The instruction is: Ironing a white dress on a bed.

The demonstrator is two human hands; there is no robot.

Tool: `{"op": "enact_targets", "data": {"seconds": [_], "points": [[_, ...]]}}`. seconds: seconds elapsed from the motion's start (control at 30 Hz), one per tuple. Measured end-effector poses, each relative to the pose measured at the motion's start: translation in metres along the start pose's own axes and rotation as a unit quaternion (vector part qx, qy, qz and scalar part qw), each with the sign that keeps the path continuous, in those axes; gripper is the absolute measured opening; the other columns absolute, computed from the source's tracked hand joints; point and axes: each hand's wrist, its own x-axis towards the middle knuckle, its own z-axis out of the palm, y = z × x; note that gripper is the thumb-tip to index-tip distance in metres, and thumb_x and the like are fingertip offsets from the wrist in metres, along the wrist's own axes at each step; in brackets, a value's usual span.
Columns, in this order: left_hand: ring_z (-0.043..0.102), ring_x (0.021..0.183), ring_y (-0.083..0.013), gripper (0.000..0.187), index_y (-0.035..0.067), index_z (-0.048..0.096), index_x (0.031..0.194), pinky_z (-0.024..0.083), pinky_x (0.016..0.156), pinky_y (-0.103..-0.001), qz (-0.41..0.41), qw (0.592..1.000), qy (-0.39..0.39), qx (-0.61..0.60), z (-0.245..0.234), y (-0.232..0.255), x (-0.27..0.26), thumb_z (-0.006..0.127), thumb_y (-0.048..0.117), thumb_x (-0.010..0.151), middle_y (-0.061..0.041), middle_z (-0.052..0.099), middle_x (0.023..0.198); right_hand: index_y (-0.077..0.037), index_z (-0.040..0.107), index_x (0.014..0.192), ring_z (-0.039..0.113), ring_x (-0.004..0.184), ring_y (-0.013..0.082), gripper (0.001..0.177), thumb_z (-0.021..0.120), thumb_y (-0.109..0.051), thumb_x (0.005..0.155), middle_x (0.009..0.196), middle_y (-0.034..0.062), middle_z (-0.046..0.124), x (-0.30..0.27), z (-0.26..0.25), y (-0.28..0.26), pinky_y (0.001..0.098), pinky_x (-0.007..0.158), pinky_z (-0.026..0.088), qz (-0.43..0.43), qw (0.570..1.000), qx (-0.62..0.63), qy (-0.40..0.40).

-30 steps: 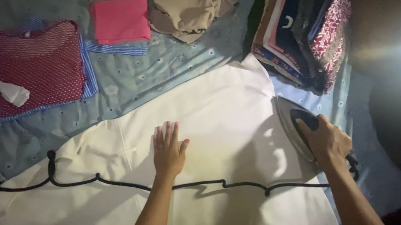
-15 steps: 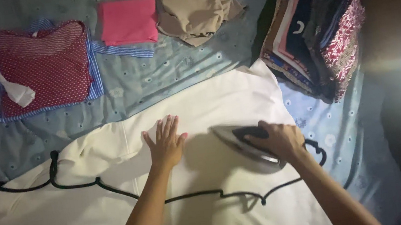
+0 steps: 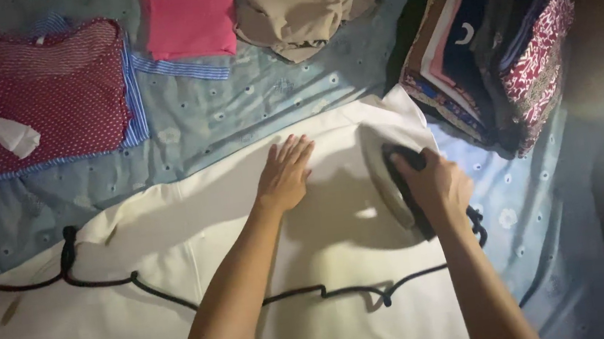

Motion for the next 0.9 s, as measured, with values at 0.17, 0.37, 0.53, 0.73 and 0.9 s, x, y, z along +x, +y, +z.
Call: {"op": "enact_targets", "data": {"seconds": [0.17,0.37,0.53,0.73,0.9], "points": [[0.028,0.152,-0.0302,0.059,0.024,0.037,0.156,0.023,0.12,-0.058,-0.061,0.998,-0.029,-0.001,0.012,-0.002,0.025,0.054,0.028,0.1,-0.003,0.032,0.165,-0.021,0.077,0.105,0.074,0.087,0.0415,0.061,0.063,-0.076,0.082,0.093,0.0177,0.077,-0.023,-0.018,-0.011,0.0524,0.075,0.057,-0.086,0.99,-0.055,-0.099],[0.04,0.139,-0.0307,0.06,0.032,0.028,0.16,0.04,0.104,-0.069,-0.121,0.972,-0.124,0.159,-0.016,0.033,0.06,0.048,0.034,0.103,-0.004,0.033,0.16,-0.02,0.074,0.107,0.076,0.083,0.0406,0.065,0.06,-0.077,0.082,0.09,0.0188,0.077,-0.008,-0.023,-0.004,0.0508,0.072,0.058,-0.026,0.987,-0.069,-0.145],[0.054,0.124,-0.0395,0.059,0.037,0.023,0.165,0.062,0.083,-0.055,-0.091,0.951,-0.234,0.183,-0.027,0.036,0.106,0.044,0.036,0.109,-0.019,0.042,0.151,-0.014,0.075,0.107,0.072,0.087,0.0441,0.066,0.061,-0.075,0.089,0.092,0.0216,0.076,0.008,-0.007,0.015,0.0528,0.073,0.055,0.062,0.997,-0.042,-0.019],[0.055,0.122,-0.0356,0.055,0.041,0.049,0.144,0.05,0.092,-0.055,0.005,0.99,-0.055,0.128,0.037,0.001,0.159,0.066,0.039,0.092,-0.014,0.049,0.144,-0.019,0.077,0.105,0.075,0.087,0.0398,0.061,0.064,-0.073,0.079,0.093,0.0164,0.078,-0.012,-0.025,-0.013,0.051,0.075,0.057,0.04,0.996,-0.002,-0.085],[0.063,0.12,-0.0282,0.038,0.017,0.075,0.101,0.05,0.1,-0.048,-0.119,0.982,0.002,-0.144,0.055,0.011,0.185,0.091,0.035,0.071,-0.008,0.071,0.121,-0.02,0.077,0.104,0.074,0.087,0.0412,0.061,0.065,-0.074,0.08,0.091,0.0184,0.077,-0.001,-0.022,-0.02,0.05,0.074,0.057,0.035,0.992,-0.042,-0.113]]}}
